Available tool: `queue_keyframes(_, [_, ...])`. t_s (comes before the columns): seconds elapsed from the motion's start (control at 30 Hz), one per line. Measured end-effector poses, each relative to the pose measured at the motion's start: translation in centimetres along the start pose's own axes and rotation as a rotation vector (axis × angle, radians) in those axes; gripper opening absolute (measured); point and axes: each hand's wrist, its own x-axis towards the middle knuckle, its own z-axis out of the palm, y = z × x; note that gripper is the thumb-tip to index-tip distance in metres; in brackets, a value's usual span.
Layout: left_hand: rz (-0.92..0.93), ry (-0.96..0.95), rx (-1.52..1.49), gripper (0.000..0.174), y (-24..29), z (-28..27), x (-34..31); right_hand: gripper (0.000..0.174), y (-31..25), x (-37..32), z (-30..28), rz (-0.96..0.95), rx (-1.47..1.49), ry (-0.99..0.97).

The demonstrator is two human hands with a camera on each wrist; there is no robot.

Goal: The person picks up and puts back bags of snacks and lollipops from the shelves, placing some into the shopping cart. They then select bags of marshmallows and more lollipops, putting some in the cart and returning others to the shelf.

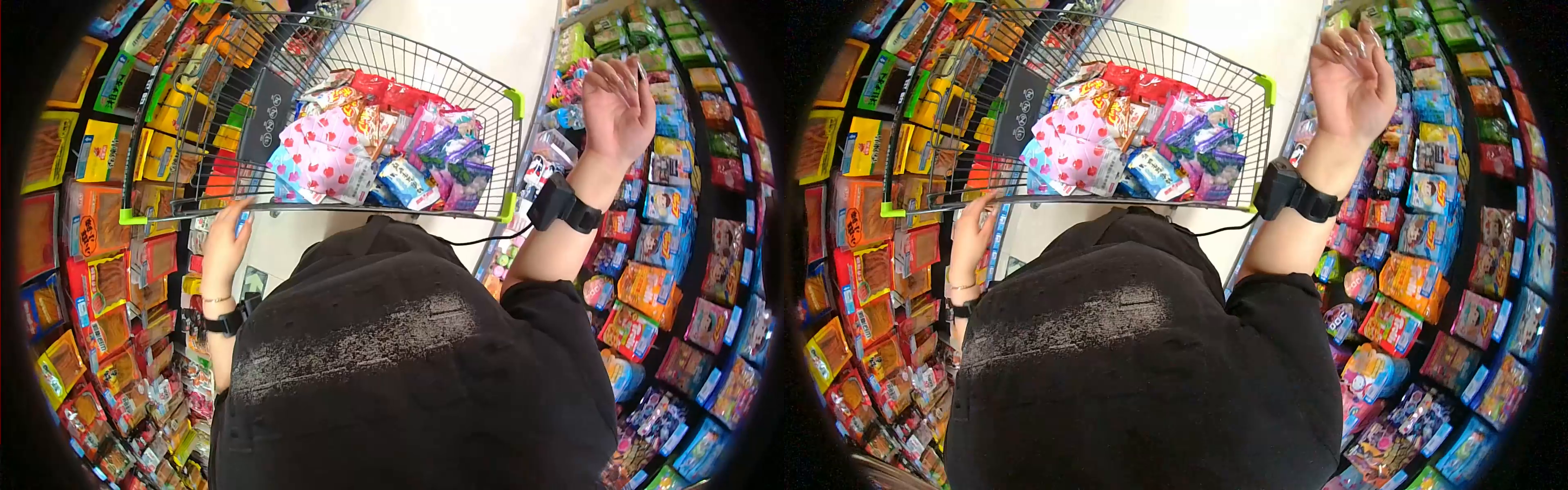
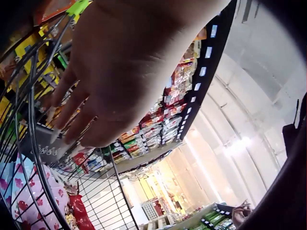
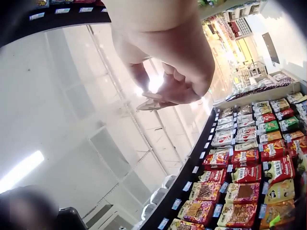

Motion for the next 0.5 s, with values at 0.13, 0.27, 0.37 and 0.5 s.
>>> queue_keyframes(0.13, [0.063,0.137,0.05,0.034,-3.8,5.3,4.0,0.028,-1.9,1.2,-4.3,0.069,0.072,0.098])
queue_keyframes(0.27, [-0.159,0.21,0.346,0.044,-5.4,9.5,7.4,0.03,-1.1,2.9,-8.3,0.135,0.019,0.167])
queue_keyframes(0.37, [-0.308,0.223,0.563,0.05,-5.3,10.8,7.5,0.03,1.8,5.2,-12.6,0.3,-0.123,0.18])
queue_keyframes(0.5, [-0.252,0.245,0.637,0.043,-4.5,10.2,7.5,0.029,10.1,7.2,-17.7,0.506,-0.895,0.288])
